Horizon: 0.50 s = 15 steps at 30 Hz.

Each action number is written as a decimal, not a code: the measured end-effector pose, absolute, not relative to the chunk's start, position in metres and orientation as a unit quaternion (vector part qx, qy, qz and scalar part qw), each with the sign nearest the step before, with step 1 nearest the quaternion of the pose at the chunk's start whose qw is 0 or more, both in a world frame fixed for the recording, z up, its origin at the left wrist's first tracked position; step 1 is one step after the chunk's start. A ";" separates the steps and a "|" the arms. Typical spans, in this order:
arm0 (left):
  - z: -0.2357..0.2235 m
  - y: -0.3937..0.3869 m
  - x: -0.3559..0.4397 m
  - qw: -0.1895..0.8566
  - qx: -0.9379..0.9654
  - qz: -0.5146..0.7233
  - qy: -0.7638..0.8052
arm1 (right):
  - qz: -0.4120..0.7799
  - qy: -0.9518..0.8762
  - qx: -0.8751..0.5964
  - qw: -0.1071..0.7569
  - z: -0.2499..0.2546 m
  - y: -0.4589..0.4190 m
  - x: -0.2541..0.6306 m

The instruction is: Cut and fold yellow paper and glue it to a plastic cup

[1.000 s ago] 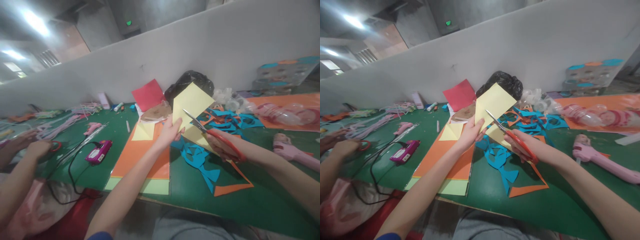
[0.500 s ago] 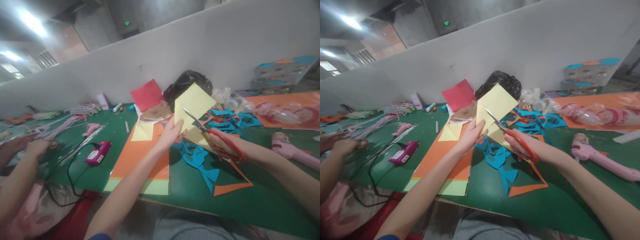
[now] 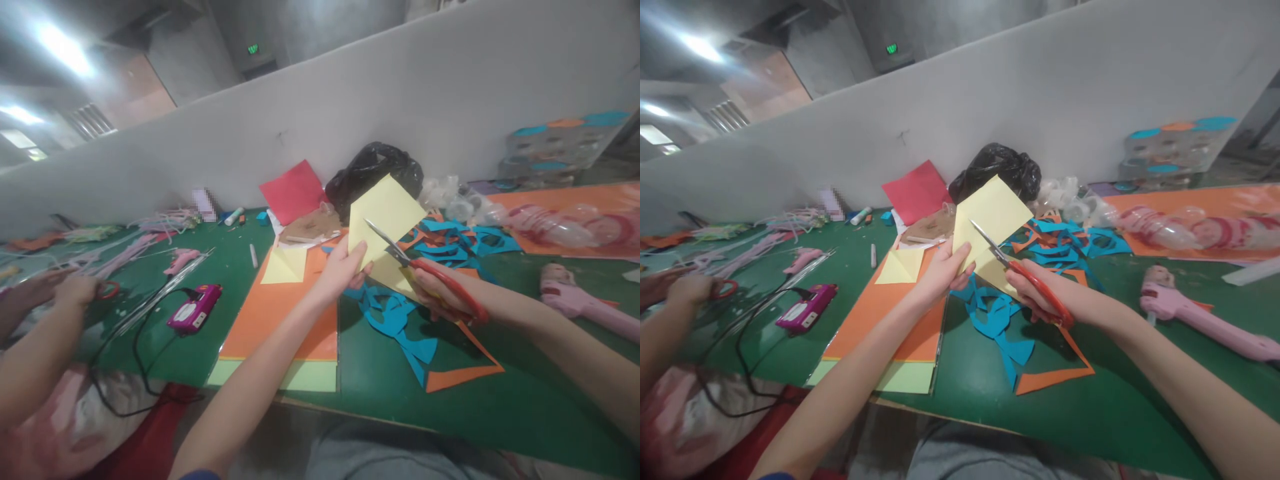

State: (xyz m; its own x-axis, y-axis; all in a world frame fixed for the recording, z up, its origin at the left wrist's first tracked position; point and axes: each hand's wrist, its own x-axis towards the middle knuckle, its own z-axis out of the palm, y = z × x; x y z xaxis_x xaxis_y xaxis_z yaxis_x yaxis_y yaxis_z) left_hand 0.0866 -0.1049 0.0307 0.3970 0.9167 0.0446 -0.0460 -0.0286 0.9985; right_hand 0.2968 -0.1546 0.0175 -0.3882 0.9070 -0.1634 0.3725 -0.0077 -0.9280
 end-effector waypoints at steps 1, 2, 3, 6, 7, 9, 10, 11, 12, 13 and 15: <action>0.031 -0.105 0.086 0.594 0.592 0.403 0.366 | 0.519 -0.657 -0.484 0.256 0.019 -0.155 0.295; 0.031 -0.105 0.086 0.597 0.593 0.401 0.363 | 0.520 -0.658 -0.480 0.256 0.021 -0.155 0.294; 0.031 -0.105 0.086 0.599 0.592 0.400 0.361 | 0.521 -0.657 -0.480 0.259 0.021 -0.155 0.293; 0.033 -0.105 0.085 0.602 0.588 0.399 0.364 | 0.521 -0.630 -0.506 0.277 0.015 -0.152 0.290; 0.033 -0.105 0.085 0.602 0.587 0.399 0.367 | 0.524 -0.619 -0.513 0.282 0.012 -0.150 0.290; 0.034 -0.105 0.085 0.604 0.583 0.398 0.369 | 0.535 -0.607 -0.514 0.285 0.006 -0.147 0.292; 0.034 -0.105 0.085 0.607 0.582 0.398 0.367 | 0.540 -0.606 -0.509 0.286 0.004 -0.147 0.292; 0.034 -0.105 0.084 0.609 0.582 0.398 0.364 | 0.543 -0.606 -0.505 0.287 0.003 -0.146 0.294; 0.034 -0.105 0.084 0.610 0.582 0.398 0.363 | 0.544 -0.608 -0.501 0.288 0.002 -0.146 0.295; 0.035 -0.105 0.084 0.611 0.582 0.398 0.362 | 0.542 -0.613 -0.496 0.289 0.003 -0.147 0.296; 0.035 -0.105 0.083 0.612 0.583 0.391 0.365 | 0.536 -0.624 -0.486 0.296 0.006 -0.148 0.298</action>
State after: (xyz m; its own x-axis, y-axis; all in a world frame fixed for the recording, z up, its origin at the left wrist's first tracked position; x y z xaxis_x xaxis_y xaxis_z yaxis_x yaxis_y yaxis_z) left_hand 0.0833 -0.1048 0.0353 0.4275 0.9040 0.0094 -0.0528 0.0146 0.9985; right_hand 0.2977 -0.1483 0.0061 -0.3539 0.9229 -0.1520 0.2889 -0.0467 -0.9562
